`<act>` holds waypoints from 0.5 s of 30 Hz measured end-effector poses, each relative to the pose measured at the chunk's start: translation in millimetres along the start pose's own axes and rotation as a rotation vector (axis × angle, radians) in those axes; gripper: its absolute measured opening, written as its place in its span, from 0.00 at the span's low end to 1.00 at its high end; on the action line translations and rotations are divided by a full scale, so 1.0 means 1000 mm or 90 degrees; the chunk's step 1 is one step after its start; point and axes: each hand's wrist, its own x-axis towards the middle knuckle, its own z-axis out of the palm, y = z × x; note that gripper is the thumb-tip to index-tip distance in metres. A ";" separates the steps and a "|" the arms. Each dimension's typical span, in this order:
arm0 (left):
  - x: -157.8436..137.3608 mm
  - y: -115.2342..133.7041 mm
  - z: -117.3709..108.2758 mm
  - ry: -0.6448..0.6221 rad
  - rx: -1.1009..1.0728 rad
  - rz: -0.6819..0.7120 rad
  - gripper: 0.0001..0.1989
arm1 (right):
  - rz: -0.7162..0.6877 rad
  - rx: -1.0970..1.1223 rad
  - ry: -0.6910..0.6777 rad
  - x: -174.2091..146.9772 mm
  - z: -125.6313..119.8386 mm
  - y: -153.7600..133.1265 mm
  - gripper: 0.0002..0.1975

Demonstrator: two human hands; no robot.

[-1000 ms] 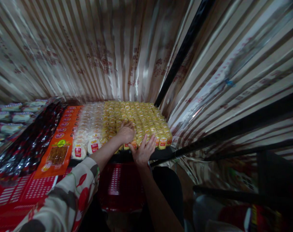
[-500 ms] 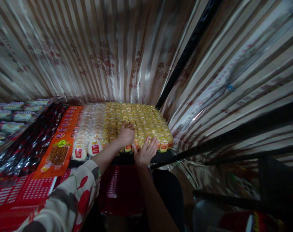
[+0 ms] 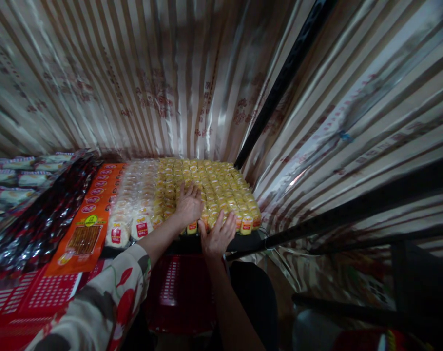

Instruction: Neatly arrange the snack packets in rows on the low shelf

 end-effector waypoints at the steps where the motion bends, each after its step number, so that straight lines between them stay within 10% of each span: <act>1: 0.001 0.000 -0.001 -0.021 0.007 0.000 0.21 | 0.001 -0.002 0.001 0.000 0.000 0.000 0.38; 15: 0.019 0.000 0.004 -0.099 -0.019 0.020 0.19 | -0.011 -0.015 0.022 0.001 0.001 0.001 0.40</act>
